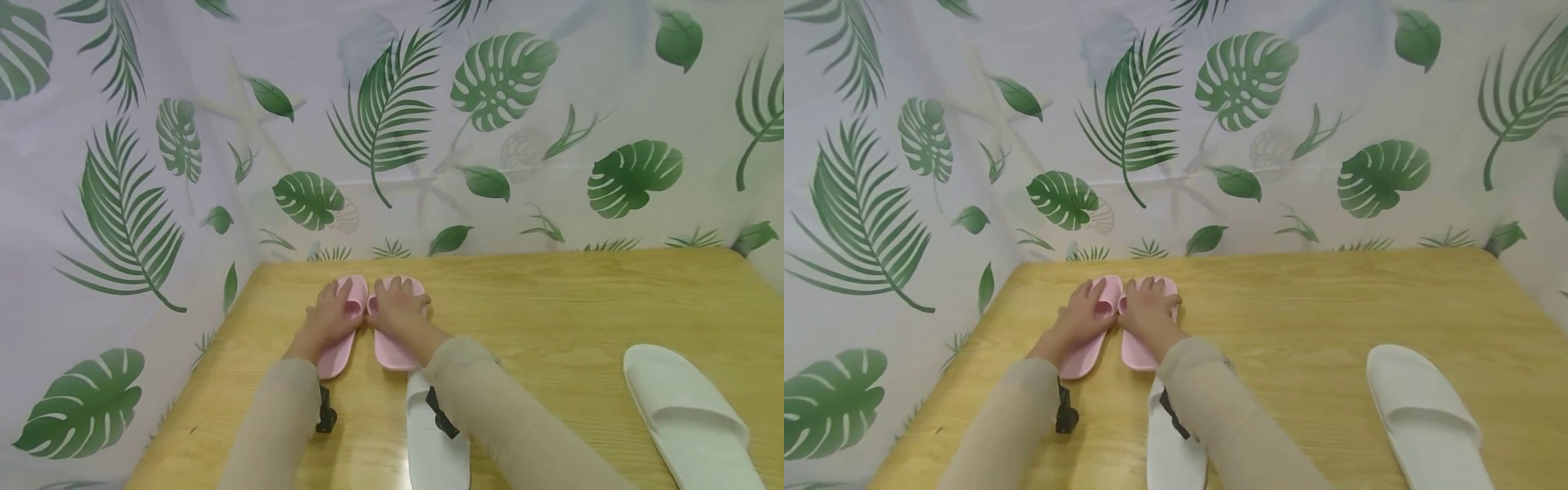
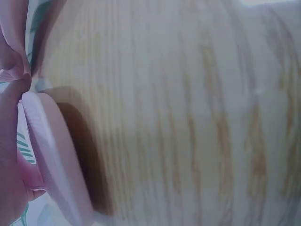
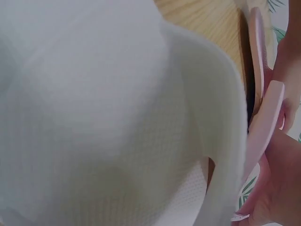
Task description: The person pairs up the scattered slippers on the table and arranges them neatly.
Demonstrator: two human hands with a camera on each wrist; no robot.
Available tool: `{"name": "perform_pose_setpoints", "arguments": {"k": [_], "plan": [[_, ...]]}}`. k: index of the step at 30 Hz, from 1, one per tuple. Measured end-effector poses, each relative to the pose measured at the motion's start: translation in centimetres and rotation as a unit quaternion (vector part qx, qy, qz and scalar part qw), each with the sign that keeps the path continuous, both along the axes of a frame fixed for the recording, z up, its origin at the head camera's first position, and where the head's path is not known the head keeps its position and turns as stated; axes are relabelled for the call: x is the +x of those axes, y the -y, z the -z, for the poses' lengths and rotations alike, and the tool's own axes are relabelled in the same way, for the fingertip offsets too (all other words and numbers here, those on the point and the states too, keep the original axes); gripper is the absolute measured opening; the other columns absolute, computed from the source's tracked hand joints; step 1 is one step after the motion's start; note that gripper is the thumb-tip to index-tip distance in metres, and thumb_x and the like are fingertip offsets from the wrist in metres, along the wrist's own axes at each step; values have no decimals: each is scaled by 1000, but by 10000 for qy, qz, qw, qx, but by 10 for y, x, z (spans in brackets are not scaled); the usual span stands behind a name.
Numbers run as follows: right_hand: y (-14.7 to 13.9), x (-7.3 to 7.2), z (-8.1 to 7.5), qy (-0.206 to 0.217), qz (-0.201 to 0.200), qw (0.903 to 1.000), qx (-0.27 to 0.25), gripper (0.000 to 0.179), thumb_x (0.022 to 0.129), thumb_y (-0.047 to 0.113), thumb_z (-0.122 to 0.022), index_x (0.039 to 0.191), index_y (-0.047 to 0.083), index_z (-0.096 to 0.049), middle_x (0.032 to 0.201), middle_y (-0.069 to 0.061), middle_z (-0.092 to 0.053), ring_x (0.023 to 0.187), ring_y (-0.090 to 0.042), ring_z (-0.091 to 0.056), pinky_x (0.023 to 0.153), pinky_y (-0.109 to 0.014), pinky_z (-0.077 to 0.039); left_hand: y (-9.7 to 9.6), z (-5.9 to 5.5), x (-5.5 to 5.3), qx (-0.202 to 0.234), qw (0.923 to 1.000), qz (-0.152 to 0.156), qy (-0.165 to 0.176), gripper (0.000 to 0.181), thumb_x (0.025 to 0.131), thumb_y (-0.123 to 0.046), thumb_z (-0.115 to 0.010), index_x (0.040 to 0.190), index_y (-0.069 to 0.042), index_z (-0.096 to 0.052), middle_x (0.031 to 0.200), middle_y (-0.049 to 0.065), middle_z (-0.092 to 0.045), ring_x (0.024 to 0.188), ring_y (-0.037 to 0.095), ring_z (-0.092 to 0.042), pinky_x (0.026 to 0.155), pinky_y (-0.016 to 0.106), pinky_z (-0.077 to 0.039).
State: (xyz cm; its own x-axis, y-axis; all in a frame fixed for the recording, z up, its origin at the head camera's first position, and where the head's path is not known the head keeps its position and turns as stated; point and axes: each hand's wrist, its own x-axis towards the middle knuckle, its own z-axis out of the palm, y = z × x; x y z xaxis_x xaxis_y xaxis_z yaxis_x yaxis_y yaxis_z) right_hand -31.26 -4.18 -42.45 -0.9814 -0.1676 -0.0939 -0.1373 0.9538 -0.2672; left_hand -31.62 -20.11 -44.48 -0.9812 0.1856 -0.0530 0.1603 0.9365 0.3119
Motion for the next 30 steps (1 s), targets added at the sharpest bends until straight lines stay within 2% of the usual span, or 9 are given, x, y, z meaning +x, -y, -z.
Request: {"name": "perform_pose_setpoints", "arguments": {"k": [7,13,18,21,26,30], "plan": [[-6,2,1,337,88,9989,-301,81,82,58,-62,147,21,-30,145,-23,-33,131,-39,-34,86,-66,-39,0,-3,-1,-60,9998,90,182,90,84,-56,-56,153,-16,-13,156,23,-8,143,39,-9,101,71,-20],[-11,3,-4,847,-118,9946,-590,82,88,53,-56,152,20,-18,154,-24,-15,141,-41,-15,96,-68,-32,5,-9,-4,-117,9990,148,407,92,82,-53,-60,153,-16,-13,157,22,-7,143,41,-11,101,68,-25],[-17,3,-12,1135,-149,9910,-699,84,88,47,-60,152,18,-15,155,-23,-12,143,-39,-12,102,-63,-29,6,-9,-4,-75,9991,221,358,91,82,-49,-62,152,-14,-16,156,22,-10,142,42,-15,102,65,-27],[-16,1,-11,1081,-106,9909,-792,85,86,45,-64,151,15,-19,154,-24,-15,142,-39,-14,100,-64,-32,6,-8,-4,-10,9993,213,299,90,83,-49,-62,152,-14,-17,156,21,-12,142,40,-16,103,65,-27],[-12,-4,-5,735,-19,9915,-1075,72,91,44,-58,145,7,-29,148,-26,-26,137,-40,-25,99,-60,-35,8,-4,-2,54,9997,134,172,89,85,-51,-61,153,-15,-15,156,20,-12,143,38,-14,104,64,-25],[-18,-8,1,551,84,9933,-1015,61,96,35,-53,143,3,-32,139,-28,-36,131,-40,-35,100,-53,-39,7,-2,-3,45,9997,127,188,89,86,-50,-59,153,-16,-13,157,20,-11,143,38,-12,106,64,-22]]}}
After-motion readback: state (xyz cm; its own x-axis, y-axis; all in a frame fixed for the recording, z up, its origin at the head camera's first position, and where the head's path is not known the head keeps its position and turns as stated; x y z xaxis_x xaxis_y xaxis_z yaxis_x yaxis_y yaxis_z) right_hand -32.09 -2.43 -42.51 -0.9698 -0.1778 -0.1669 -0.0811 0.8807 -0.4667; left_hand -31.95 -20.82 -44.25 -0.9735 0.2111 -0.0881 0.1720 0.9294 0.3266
